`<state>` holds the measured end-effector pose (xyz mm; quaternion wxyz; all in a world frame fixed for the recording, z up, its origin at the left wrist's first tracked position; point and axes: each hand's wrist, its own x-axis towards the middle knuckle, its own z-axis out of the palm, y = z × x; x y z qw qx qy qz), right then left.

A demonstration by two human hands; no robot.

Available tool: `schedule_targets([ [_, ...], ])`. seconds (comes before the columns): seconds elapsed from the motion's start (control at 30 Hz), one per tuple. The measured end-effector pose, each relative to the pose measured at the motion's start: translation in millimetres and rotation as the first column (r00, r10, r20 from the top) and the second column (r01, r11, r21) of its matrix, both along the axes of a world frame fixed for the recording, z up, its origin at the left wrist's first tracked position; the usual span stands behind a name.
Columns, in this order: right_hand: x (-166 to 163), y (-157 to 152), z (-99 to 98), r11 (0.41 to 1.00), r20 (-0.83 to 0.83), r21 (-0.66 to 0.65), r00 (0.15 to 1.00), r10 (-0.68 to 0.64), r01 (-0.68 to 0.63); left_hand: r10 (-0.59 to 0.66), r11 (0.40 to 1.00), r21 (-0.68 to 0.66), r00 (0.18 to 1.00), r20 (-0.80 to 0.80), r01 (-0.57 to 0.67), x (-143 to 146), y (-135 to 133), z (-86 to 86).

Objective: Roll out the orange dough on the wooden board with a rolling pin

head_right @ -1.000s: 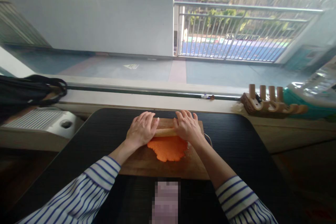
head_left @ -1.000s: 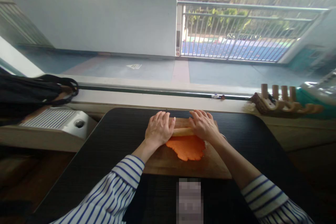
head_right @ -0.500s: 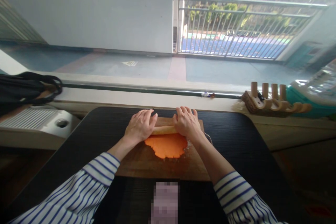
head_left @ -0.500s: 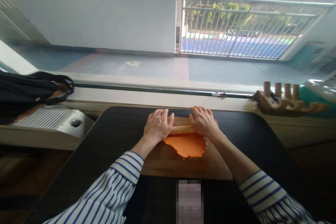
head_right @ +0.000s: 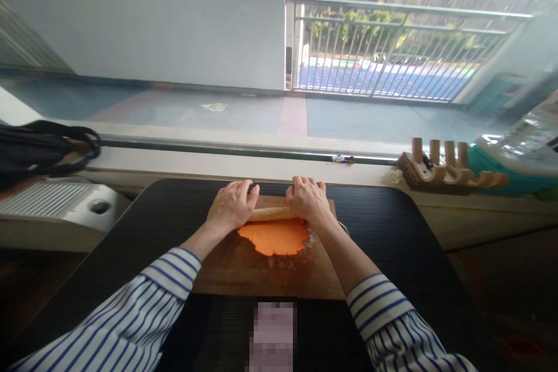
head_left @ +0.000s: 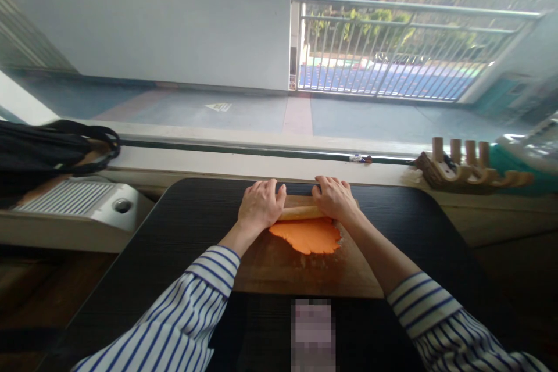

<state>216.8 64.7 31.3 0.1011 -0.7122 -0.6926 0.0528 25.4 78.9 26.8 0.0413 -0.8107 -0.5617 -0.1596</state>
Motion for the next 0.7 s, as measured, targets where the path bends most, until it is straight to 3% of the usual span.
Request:
schedule_targets([
  [0.33, 0, 16, 1.9, 0.998, 0.012, -0.051, 0.999, -0.040, 0.041, 0.050, 0.998, -0.037, 0.999, -0.018, -0.051, 2, 14, -0.6],
  [0.7, 0, 17, 3.6, 0.997, 0.017, -0.060, 0.999, -0.047, 0.048, 0.022, 1.000, -0.021, 1.000, 0.002, -0.022, 1, 14, 2.1],
])
